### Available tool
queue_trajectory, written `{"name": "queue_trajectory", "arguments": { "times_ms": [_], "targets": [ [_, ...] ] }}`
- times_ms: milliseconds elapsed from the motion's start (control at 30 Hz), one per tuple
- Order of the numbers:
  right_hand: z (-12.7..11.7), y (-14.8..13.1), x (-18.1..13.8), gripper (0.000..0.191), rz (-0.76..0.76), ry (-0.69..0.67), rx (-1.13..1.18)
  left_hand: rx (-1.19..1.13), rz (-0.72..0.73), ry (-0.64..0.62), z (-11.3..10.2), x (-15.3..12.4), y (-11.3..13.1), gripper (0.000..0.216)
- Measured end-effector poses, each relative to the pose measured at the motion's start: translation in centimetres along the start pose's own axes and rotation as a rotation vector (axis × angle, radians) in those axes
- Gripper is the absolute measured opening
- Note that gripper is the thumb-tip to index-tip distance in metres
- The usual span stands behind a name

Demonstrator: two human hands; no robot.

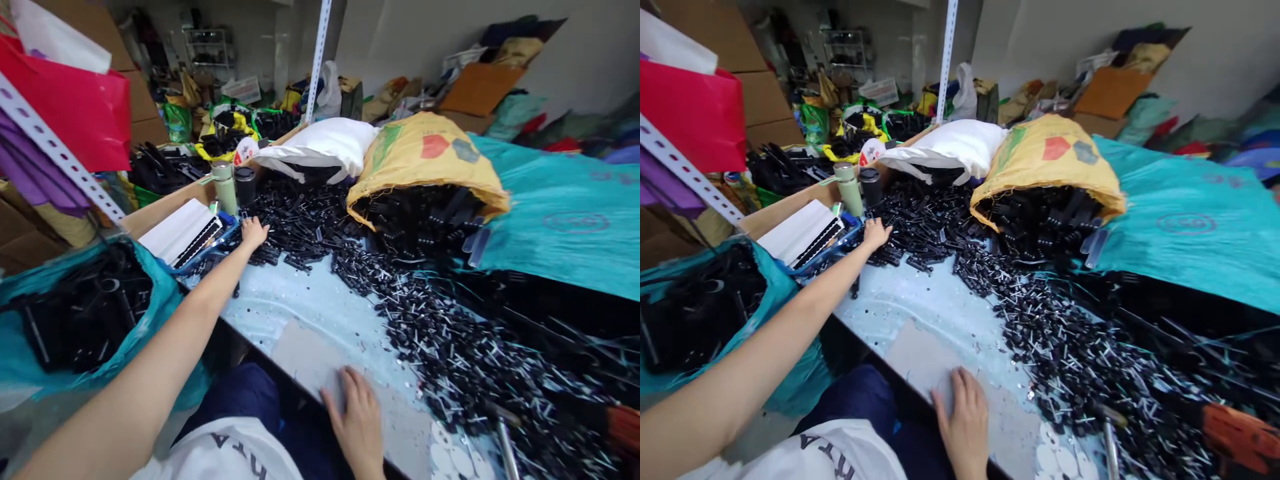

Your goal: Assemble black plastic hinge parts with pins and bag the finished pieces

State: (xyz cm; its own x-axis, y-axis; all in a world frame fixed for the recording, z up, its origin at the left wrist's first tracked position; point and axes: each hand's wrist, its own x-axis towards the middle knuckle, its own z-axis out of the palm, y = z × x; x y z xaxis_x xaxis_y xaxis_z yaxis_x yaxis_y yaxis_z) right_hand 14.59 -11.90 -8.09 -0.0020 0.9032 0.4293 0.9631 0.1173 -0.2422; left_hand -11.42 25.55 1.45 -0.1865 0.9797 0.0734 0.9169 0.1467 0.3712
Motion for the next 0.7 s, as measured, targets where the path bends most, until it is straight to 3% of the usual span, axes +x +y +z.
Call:
{"name": "queue_trajectory", "arguments": {
  "times_ms": [133, 400, 567, 700],
  "targets": [
    [0.6, -1.1, 0.0, 0.058, -0.067, -0.008, -0.017, 0.035, -0.128, -0.051, -0.1, 1.8, -1.8, 0.062],
    [0.7, 0.5, 1.5, 0.055, -0.105, 0.031, -0.028, -0.099, -0.029, -0.07, 3.9, -0.1, 2.4, 0.042],
    [-0.1, -0.1, 1.4, 0.057, -0.15, -0.003, -0.003, -0.213, 0.108, -0.008, 1.7, -4.9, 3.7, 0.04],
    [-0.4, -0.5, 0.8, 0.056, -0.082, 0.057, -0.017, -0.256, 0.371, -0.064, 0.5, -12.0, 6.2, 0.035]
  ]
}}
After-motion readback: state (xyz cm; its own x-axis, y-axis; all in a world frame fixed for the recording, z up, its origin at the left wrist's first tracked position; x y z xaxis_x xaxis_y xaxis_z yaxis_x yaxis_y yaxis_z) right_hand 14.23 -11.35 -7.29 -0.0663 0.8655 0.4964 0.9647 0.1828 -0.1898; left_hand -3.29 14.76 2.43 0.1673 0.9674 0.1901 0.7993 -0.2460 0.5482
